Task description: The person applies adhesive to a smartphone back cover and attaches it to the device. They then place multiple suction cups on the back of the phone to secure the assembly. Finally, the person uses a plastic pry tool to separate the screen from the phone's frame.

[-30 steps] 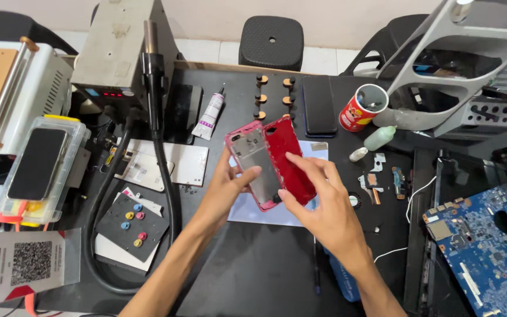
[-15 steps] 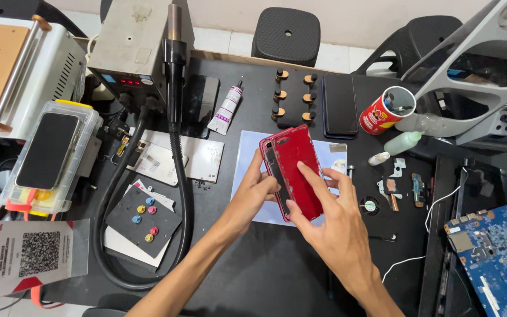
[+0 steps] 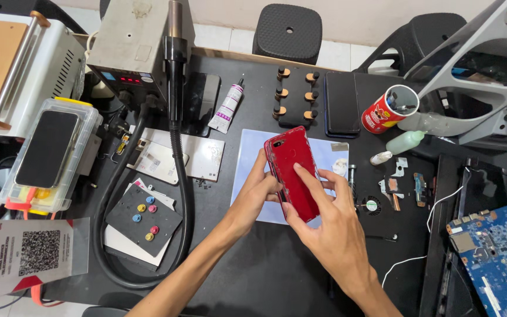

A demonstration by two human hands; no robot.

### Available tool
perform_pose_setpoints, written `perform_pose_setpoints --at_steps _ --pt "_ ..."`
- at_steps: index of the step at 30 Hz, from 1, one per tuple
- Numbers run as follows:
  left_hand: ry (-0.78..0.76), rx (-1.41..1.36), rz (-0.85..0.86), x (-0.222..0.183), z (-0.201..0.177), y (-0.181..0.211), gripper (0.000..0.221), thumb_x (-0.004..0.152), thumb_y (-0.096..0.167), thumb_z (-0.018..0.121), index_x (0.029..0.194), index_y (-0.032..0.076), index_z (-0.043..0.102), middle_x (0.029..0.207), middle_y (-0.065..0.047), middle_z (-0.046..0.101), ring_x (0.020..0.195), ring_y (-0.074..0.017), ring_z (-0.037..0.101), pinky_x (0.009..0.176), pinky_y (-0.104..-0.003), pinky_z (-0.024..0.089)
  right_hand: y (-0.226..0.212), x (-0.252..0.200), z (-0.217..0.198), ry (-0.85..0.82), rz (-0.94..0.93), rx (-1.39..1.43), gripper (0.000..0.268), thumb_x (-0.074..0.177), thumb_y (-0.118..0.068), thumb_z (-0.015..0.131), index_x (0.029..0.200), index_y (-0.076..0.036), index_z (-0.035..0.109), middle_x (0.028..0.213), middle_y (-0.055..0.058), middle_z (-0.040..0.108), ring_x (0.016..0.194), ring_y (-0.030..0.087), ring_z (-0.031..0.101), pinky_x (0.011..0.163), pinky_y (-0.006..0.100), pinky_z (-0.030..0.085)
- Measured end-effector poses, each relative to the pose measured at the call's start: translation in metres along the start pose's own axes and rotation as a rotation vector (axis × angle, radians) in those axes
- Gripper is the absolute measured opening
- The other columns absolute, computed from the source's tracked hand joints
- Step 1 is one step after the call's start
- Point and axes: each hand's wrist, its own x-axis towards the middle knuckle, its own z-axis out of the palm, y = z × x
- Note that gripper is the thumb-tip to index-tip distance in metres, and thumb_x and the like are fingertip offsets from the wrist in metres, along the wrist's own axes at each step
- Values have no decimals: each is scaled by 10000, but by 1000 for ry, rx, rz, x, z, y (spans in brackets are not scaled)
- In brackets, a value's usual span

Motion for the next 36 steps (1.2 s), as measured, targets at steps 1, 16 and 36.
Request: perform_pose_setpoints --at_steps 1,16,36 --pt "3 5 3 0 0 1 673 908 177 456 1570 192 332 944 -25 603 853 -83 574 785 -291 489 0 0 0 1 -5 2 662 771 -253 826 1389 -166 605 1300 197 532 1126 352 607 851 420 556" --pt "-6 -28 30 -4 4 10 670 899 157 454 1554 173 311 1031 -55 646 876 -103 631 809 -318 535 -1 -2 1 14 -18 -8 670 768 -255 822 1395 -173 602 1305 190 529 1120 345 605 866 420 548" --pt "-13 -27 133 -3 7 2 578 1040 119 511 1575 121 292 1119 -119 704 950 -133 666 751 -295 549 -2 -1 2 -13 -40 -15 692 761 -248 830 1412 -196 600 1309 184 556 1145 342 594 841 414 561"
